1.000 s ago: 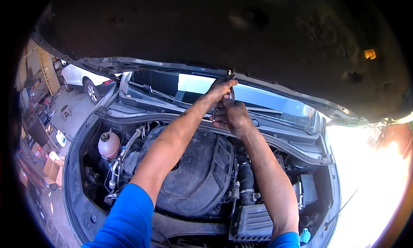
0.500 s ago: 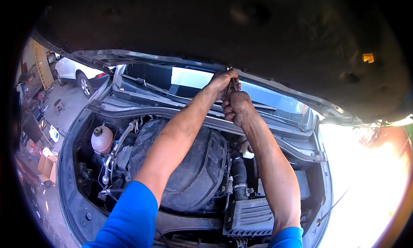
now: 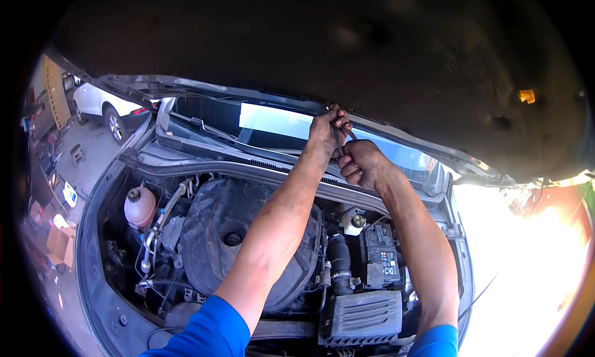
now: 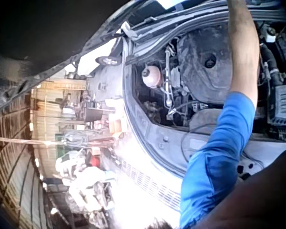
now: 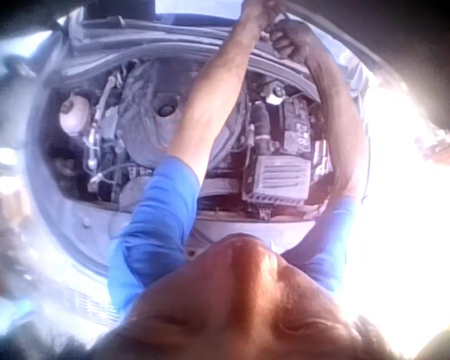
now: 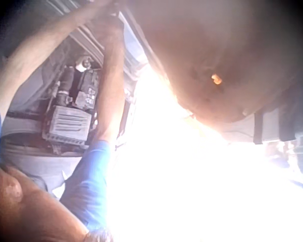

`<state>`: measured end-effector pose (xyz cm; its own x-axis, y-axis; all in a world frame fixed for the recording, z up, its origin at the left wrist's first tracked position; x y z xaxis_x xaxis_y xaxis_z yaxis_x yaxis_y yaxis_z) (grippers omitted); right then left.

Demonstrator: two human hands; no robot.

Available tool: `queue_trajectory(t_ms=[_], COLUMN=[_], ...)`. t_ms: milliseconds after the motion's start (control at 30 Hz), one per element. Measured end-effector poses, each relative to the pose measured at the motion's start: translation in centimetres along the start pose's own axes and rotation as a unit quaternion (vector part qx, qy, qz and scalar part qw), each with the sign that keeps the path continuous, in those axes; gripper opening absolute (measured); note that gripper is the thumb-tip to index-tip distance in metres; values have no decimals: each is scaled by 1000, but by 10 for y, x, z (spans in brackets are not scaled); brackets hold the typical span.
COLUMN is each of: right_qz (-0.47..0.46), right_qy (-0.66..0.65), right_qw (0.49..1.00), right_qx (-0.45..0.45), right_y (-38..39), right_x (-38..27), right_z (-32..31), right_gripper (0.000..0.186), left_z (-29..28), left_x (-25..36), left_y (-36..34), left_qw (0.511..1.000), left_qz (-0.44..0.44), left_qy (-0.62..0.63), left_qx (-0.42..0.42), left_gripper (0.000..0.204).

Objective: The person uses pliers and their hands to remove and replace clips and plastic components on the underside of a car hood.

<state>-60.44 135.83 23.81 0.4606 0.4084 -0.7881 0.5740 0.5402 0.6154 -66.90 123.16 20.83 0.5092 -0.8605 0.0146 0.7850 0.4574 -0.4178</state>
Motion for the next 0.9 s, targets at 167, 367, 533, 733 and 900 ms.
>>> queue_trajectory(t_ms=[167, 367, 533, 733, 900], right_qz=[-143, -333, -341, -349, -376], right_qy=[154, 566, 644, 687, 690], right_qw=[962, 470, 260, 229, 215], right_qx=[176, 590, 634, 595, 580], right_y=[22, 38, 27, 36, 36], right_x=[-12, -3, -20, -42, -48], right_z=[-9, 19, 6, -18, -23], right_gripper=[18, 35, 19, 16, 16], left_z=[17, 25, 15, 16, 16], left_x=[-7, -15, -18, -16, -16], left_y=[5, -4, -9, -5, -6], left_qw=[995, 991, 997, 1000, 998], left_qz=[36, 70, 45, 20, 44], left_qy=[-53, -6, 53, 5, 31], left_qx=[77, 113, 17, -23, -33], left_gripper=[11, 16, 12, 14, 11])
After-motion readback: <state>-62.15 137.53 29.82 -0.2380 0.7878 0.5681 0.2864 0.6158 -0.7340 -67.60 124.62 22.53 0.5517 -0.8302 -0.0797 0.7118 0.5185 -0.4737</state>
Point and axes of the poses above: each hand's wrist, its own y-axis away from the middle knuckle, its own z-axis out of the palm, x = y × z, the point moved 3 cm from there along -y, towards the middle knuckle, and after that the axes turned 15 degrees about z, right-handed, at the moved point
